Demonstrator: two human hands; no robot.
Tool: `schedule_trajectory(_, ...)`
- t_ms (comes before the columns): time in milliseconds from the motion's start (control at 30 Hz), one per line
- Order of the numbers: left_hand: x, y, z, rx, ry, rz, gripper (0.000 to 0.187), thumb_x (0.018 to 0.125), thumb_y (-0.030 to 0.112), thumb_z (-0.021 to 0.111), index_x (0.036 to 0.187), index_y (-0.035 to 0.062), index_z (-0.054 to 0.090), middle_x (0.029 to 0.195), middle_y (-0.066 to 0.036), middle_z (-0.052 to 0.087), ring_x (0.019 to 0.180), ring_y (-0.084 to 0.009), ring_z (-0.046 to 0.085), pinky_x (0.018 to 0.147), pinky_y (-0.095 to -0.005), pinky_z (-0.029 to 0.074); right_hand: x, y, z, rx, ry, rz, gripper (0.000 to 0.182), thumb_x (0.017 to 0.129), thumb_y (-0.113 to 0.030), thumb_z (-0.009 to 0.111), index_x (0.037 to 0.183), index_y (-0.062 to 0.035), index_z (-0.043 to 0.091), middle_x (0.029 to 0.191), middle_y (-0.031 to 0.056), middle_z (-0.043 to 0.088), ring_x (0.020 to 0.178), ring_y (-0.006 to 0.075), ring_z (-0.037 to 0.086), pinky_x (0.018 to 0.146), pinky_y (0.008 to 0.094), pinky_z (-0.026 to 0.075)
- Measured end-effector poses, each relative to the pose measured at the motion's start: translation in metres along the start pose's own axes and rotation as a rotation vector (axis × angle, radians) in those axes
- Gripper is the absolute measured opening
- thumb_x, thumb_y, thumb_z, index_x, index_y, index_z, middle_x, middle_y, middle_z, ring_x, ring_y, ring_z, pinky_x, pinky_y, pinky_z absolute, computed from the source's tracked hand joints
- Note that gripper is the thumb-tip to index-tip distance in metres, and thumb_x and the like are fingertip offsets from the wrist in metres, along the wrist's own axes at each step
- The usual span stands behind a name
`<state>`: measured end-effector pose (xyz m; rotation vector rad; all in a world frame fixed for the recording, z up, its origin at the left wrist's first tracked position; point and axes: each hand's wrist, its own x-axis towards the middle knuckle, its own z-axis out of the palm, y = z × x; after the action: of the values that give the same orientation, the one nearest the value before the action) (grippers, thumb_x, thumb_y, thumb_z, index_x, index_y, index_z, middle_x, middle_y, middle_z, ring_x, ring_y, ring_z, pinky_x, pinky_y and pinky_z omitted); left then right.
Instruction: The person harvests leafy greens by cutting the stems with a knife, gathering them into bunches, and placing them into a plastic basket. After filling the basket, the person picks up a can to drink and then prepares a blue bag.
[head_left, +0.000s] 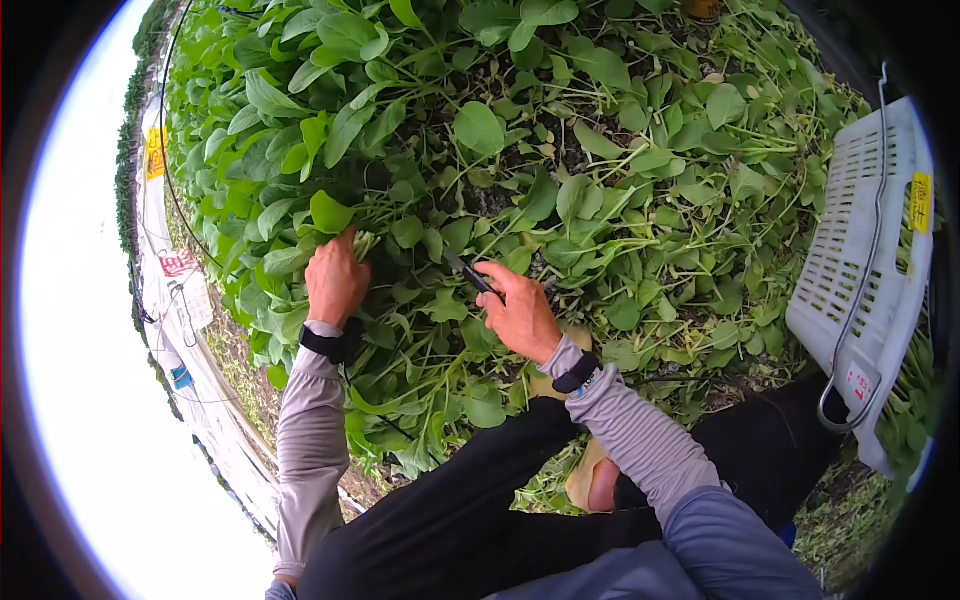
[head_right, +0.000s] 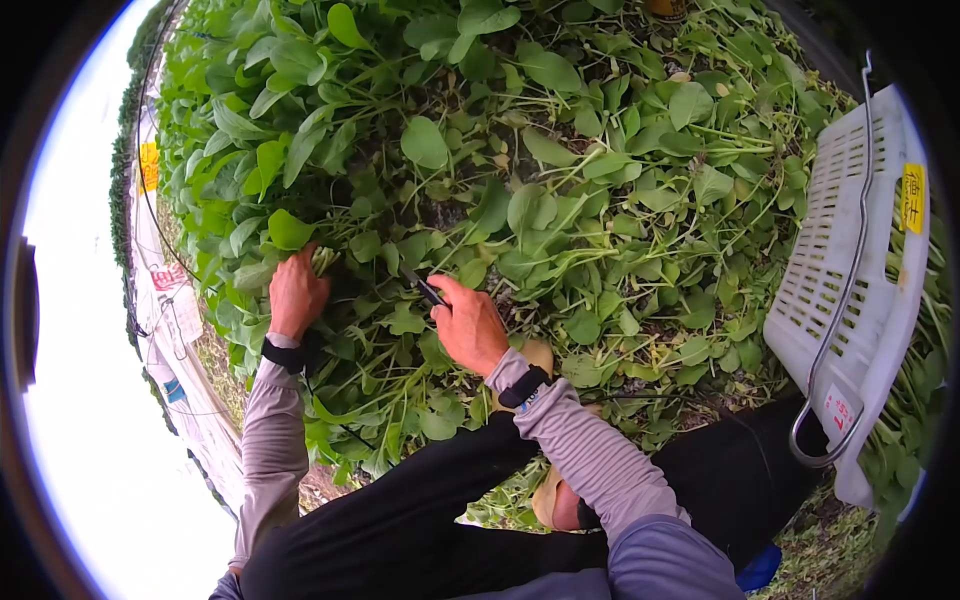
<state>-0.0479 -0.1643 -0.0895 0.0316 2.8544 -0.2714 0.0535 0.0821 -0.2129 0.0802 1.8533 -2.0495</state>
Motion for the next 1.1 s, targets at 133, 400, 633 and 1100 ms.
schedule_trajectory(133,0.007,-0.032,0.025,0.054,0.009,-0.074,0.049,0.080,0.014,0.064,0.127,0.0038,0.063,0.109,-0.027,0.071,0.104,-0.0461,0.066,0.090,-0.0546,0.053,0.063,-0.015,0.008,-0.245,0.102,-0.268,0.032,0.093,-0.004,0.062,0.125,0.0034,0.063,0.087,0.0261,0.073,0.073,0.0389,0.072,0.072,0.0470,0.057)
schedule_trajectory(400,0.001,-0.043,0.029,-0.002,0.042,-0.079,0.051,0.081,0.018,0.065,0.130,0.0041,0.063,0.110,-0.026,0.071,0.106,-0.0471,0.065,0.093,-0.0546,0.053,0.178,-0.030,0.050,-0.454,-0.181,-0.134,0.033,0.088,0.000,0.059,0.118,0.0002,0.073,0.119,0.0254,0.072,0.112,0.0405,0.069,0.101,0.0439,0.055)
schedule_trajectory(633,-0.018,-0.017,-0.020,-0.050,0.108,-0.023,0.051,0.079,0.016,0.069,0.128,0.0040,0.067,0.110,-0.027,0.072,0.103,-0.0443,0.069,0.091,-0.0518,0.054,0.067,-0.031,-0.046,-0.108,-0.495,0.258,0.036,0.086,-0.003,0.065,0.121,0.0094,0.069,0.091,0.0210,0.076,0.085,0.0225,0.076,0.068,0.0347,0.058)
schedule_trajectory(1100,-0.096,0.071,-0.123,-0.296,0.212,0.045,0.037,0.085,0.014,0.076,0.120,0.0010,0.072,0.107,-0.020,0.073,0.098,-0.0341,0.069,0.091,-0.0407,0.052,0.017,-0.059,-0.034,1.007,-0.210,0.031,0.071,0.102,-0.033,0.072,0.154,-0.0005,0.036,0.136,0.0168,0.059,0.069,0.0102,0.062,0.049,0.0213,0.039)
